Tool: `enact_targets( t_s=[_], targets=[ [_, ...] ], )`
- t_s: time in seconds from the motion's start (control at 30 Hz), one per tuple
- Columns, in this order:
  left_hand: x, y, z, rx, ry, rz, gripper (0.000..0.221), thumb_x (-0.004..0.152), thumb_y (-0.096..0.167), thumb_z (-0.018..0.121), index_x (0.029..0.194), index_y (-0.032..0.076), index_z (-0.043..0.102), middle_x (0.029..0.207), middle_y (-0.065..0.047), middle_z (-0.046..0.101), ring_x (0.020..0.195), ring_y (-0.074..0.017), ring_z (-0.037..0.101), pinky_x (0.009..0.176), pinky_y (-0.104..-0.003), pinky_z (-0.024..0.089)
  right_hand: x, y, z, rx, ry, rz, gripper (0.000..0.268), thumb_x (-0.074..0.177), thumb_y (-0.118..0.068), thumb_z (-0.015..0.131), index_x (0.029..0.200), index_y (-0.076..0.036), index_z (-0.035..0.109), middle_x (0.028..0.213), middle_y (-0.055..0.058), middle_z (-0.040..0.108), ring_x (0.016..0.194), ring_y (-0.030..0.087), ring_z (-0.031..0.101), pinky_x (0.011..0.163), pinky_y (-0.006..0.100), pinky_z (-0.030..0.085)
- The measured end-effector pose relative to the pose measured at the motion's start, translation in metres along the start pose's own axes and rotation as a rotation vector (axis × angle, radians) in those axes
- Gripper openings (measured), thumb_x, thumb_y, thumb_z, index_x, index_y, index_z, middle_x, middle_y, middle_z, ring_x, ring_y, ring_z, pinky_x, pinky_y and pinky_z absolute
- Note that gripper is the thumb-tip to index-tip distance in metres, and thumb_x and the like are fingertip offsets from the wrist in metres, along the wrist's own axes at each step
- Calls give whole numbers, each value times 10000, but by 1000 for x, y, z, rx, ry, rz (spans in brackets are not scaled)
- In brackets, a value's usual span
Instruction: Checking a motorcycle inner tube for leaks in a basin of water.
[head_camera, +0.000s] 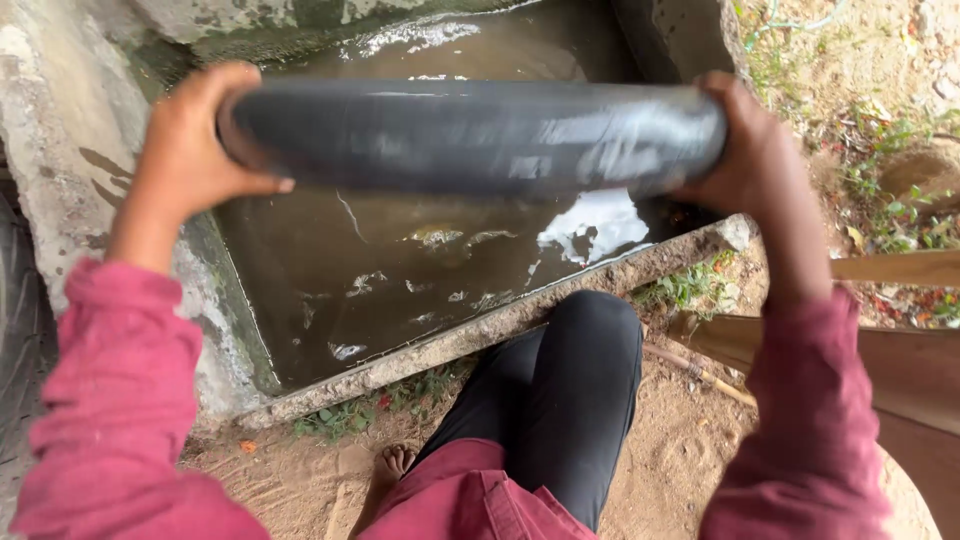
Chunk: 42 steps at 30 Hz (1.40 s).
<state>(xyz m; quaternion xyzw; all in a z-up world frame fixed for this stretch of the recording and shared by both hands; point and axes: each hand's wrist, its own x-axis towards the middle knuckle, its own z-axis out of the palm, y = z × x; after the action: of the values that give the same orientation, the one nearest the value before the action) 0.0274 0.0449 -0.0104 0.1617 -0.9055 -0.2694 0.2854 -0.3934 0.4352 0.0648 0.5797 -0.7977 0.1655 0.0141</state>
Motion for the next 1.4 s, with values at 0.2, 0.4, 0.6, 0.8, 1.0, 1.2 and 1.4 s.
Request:
enact_targets(
  t_s=[0.2, 0.4, 0.6, 0.8, 1.0, 1.2, 1.4],
  targets=[
    [-66, -17, 44, 542, -56, -184, 978, 608, -48, 841, 1536, 52, 549, 1322, -307, 633, 1188, -373, 650, 988, -358, 556, -62, -110, 55, -722, 4, -5, 543, 833, -220, 773, 1309, -44, 580, 1156, 242, 675, 913, 332, 696, 642, 370, 555],
    [-94, 16, 97, -607, 19, -987, 638, 873, 296, 674, 1484, 166, 548, 1405, -173, 597, 1233, -368, 648, 883, -504, 586, -65, -180, 89, -1049, -40, -154, 366, 886, -250, 685, 1192, -65, 605, 1039, 210, 657, 1016, 317, 659, 692, 305, 501],
    [-92, 76, 136, 19, -318, -351, 1074, 572, 629, 886, 1484, 169, 555, 1581, -413, 47, 1434, -649, 27, 1087, -735, 214, -62, -178, 117, -267, -109, -255, 543, 656, -311, 873, 1080, -112, 597, 1088, 87, 597, 1096, 302, 574, 956, 478, 435],
    [-92, 76, 183, 308, -516, -124, 1249, 433, 665, 920, 1451, 76, 498, 1532, -248, 372, 1478, -408, 271, 1076, -804, 138, -55, -157, 132, -68, -206, -197, 807, 564, -357, 895, 1275, -84, 630, 1228, 106, 636, 1198, 306, 568, 996, 496, 407],
    [-104, 59, 192, 244, -473, -160, 1079, 463, 642, 905, 1362, 143, 580, 1370, -83, 588, 1373, -307, 456, 1124, -763, 179, -51, -145, 159, -26, -317, -192, 849, 595, -453, 905, 1342, -168, 618, 1244, 44, 654, 1230, 271, 569, 1104, 551, 356],
    [-119, 42, 233, 366, -457, -165, 1120, 463, 661, 901, 1385, 124, 564, 1361, -126, 570, 1364, -317, 447, 1114, -758, 194, -44, -127, 216, -164, -511, -93, 933, 603, -548, 891, 1420, -258, 547, 1279, 72, 626, 1287, 323, 517, 1032, 733, 319],
    [-122, 37, 267, 492, -512, -177, 1075, 528, 612, 905, 1402, 114, 525, 1337, -163, 546, 1358, -359, 430, 1060, -799, 218, -41, -66, 311, -309, -665, -40, 962, 599, -536, 874, 1460, -298, 518, 1261, 110, 624, 1238, 372, 540, 895, 771, 427]
  ],
)
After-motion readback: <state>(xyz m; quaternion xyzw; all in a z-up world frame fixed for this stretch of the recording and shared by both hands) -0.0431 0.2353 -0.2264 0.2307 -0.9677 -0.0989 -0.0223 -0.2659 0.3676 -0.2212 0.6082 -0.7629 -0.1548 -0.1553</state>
